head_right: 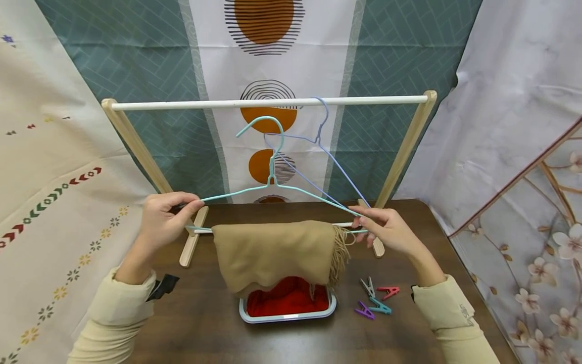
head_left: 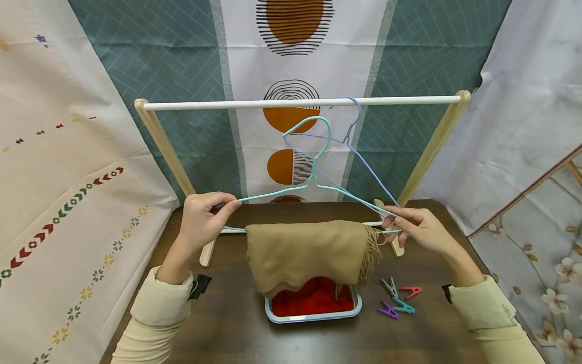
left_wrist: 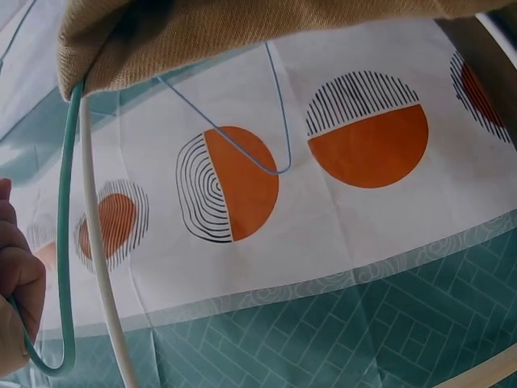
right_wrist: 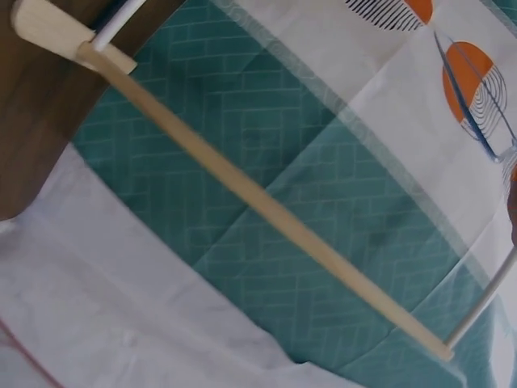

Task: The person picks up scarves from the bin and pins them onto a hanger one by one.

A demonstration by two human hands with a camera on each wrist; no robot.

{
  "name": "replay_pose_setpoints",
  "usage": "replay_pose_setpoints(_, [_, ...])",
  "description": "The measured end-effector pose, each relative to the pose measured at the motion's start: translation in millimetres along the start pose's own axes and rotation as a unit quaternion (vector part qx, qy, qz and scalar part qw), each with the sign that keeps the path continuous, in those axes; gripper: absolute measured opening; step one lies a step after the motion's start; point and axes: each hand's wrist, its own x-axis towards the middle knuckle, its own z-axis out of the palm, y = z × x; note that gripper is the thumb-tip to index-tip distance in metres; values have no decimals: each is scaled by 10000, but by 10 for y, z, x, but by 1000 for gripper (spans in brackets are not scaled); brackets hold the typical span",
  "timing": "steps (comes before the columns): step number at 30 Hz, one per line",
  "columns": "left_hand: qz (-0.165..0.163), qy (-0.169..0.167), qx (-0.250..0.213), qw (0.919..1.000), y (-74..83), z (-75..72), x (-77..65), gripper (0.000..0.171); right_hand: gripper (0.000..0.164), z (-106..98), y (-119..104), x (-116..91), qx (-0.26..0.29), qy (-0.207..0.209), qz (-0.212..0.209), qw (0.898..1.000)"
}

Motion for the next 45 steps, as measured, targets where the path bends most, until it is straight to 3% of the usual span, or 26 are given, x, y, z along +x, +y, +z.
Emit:
replay_pose_setpoints(5, [64,84,111,9999,3,-12,-14,15,48,-12,7,-193,-420,503,505,9966])
replay_pose_setpoints(9, [51,174,122,9998,-3,-12,-19,14,42,-15,54,-394,-851,882,929,9881])
replay_pose_setpoints(13, [-2,308,52,9995,-18,-13,-26,12,33,18,180,-618,-1388,1075,1432,9740])
replay_pose_setpoints(18, [22,463,-30,9989,-25,-25,-20,6,34,108,425,-838,-1670,1472,1957,9551])
replay_pose_setpoints(27, [56,682,42,9976,-5,-42,-5,5,42,284,833,-1021,-2008,2468,2608,9115])
replay_pose_setpoints(32, [-2,757,13,9971,15,-43,-12,6,42,435,1039,-1066,-2865,2900,2719,8717])
replay_pose_setpoints(34, [44,770,18,9970,15,-43,-15,6,42,494,1135,-1098,-3082,2985,2754,8603])
replay_pose_setpoints(40, [100,813,-11,9966,16,-29,-27,28,48,632,1451,-1224,-3957,2829,2611,8338])
replay_pose_setpoints(45, [-88,934,-72,9956,30,-7,-51,41,60,716,1589,-1311,-4550,2367,3096,8007])
